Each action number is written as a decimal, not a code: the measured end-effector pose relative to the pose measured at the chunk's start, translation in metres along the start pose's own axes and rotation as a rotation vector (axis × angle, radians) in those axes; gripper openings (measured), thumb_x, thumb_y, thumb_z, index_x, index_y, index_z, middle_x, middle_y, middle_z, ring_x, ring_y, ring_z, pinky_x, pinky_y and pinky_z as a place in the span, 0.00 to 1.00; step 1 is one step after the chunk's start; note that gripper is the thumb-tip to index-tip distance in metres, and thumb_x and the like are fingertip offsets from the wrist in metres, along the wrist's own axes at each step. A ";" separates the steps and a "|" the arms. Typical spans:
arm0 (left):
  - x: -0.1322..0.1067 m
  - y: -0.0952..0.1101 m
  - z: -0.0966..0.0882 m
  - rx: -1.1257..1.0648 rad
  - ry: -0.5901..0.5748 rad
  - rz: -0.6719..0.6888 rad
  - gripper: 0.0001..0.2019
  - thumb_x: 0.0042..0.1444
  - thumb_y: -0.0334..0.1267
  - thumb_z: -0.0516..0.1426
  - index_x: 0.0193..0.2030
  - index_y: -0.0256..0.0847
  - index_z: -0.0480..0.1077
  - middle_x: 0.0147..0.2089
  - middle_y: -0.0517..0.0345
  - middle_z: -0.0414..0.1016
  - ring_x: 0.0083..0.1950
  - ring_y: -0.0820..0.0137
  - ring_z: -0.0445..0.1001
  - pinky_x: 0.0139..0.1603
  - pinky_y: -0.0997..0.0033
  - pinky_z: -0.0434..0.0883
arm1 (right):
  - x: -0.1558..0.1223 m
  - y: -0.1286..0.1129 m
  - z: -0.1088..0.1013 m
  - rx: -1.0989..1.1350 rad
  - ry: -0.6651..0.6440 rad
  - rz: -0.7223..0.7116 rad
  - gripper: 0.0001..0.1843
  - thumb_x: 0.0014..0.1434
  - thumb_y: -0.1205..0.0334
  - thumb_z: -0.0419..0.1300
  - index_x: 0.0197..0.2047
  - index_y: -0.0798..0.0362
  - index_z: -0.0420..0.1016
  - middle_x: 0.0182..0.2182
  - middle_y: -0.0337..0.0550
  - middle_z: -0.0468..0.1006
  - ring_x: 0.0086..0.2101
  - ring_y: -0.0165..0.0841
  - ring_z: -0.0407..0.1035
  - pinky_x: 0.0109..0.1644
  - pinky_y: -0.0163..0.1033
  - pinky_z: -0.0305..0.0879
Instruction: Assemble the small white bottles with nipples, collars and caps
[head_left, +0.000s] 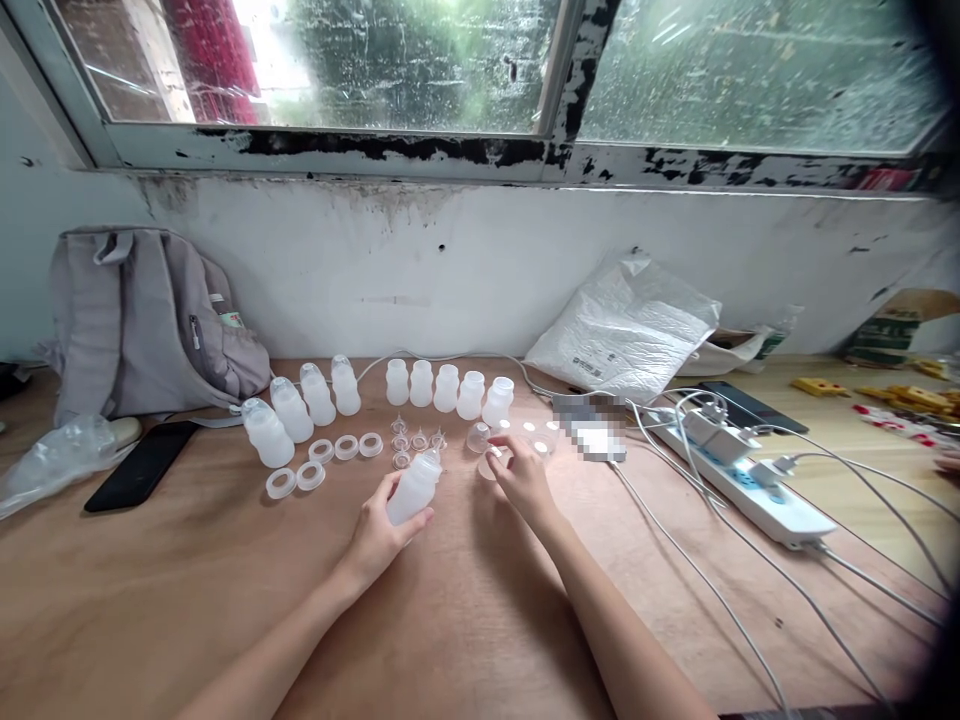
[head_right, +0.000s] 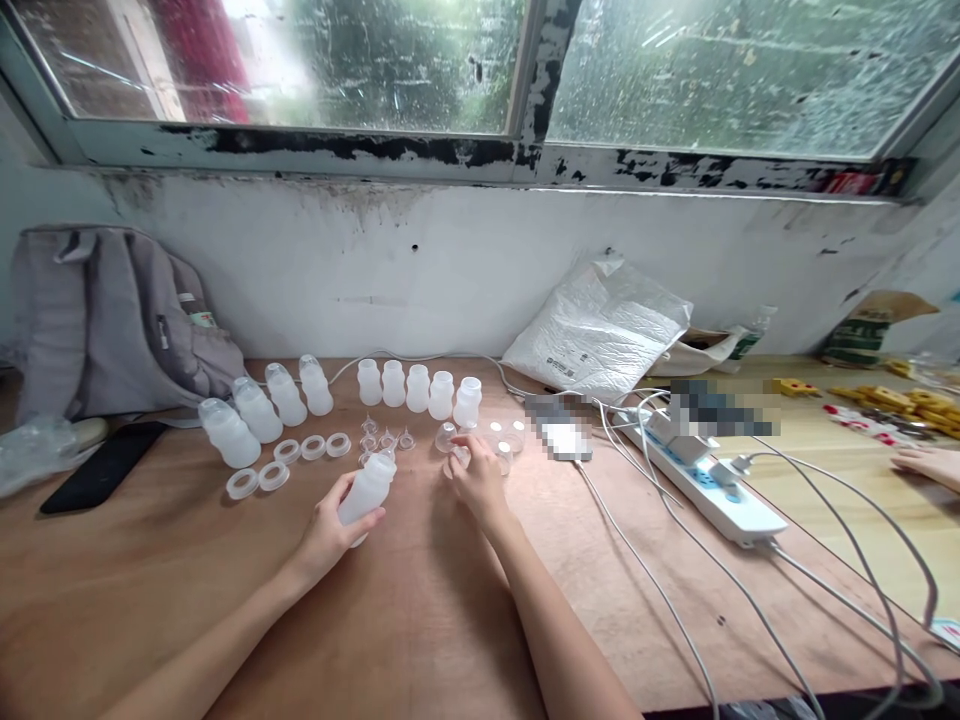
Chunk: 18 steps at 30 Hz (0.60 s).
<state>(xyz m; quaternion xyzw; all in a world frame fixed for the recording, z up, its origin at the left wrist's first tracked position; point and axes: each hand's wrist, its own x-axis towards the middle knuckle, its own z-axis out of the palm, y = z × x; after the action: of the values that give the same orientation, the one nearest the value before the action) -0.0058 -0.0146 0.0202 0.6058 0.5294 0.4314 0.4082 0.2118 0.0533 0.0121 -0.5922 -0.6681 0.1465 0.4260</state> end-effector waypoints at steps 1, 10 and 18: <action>0.000 0.000 -0.001 -0.012 0.011 -0.003 0.24 0.43 0.45 0.59 0.47 0.41 0.61 0.43 0.54 0.71 0.44 0.64 0.69 0.43 0.69 0.65 | -0.001 -0.001 0.002 0.060 -0.031 -0.020 0.09 0.50 0.61 0.54 0.36 0.50 0.71 0.36 0.44 0.72 0.32 0.36 0.66 0.38 0.42 0.60; 0.004 -0.003 -0.008 0.169 0.039 0.127 0.19 0.44 0.41 0.59 0.45 0.42 0.65 0.44 0.55 0.68 0.45 0.64 0.68 0.45 0.68 0.64 | -0.007 -0.019 0.006 0.534 -0.005 0.135 0.14 0.51 0.52 0.56 0.40 0.49 0.68 0.34 0.42 0.71 0.21 0.28 0.64 0.29 0.40 0.63; 0.004 -0.005 -0.005 0.232 -0.013 0.176 0.19 0.44 0.38 0.59 0.45 0.43 0.65 0.42 0.57 0.68 0.43 0.66 0.68 0.43 0.68 0.66 | -0.010 -0.032 0.005 0.810 -0.041 0.191 0.16 0.50 0.51 0.58 0.39 0.52 0.69 0.32 0.41 0.71 0.20 0.27 0.66 0.28 0.39 0.67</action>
<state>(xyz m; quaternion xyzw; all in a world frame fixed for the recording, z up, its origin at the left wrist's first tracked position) -0.0118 -0.0101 0.0171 0.6957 0.5178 0.3978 0.2994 0.1867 0.0379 0.0278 -0.4330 -0.5066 0.4483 0.5957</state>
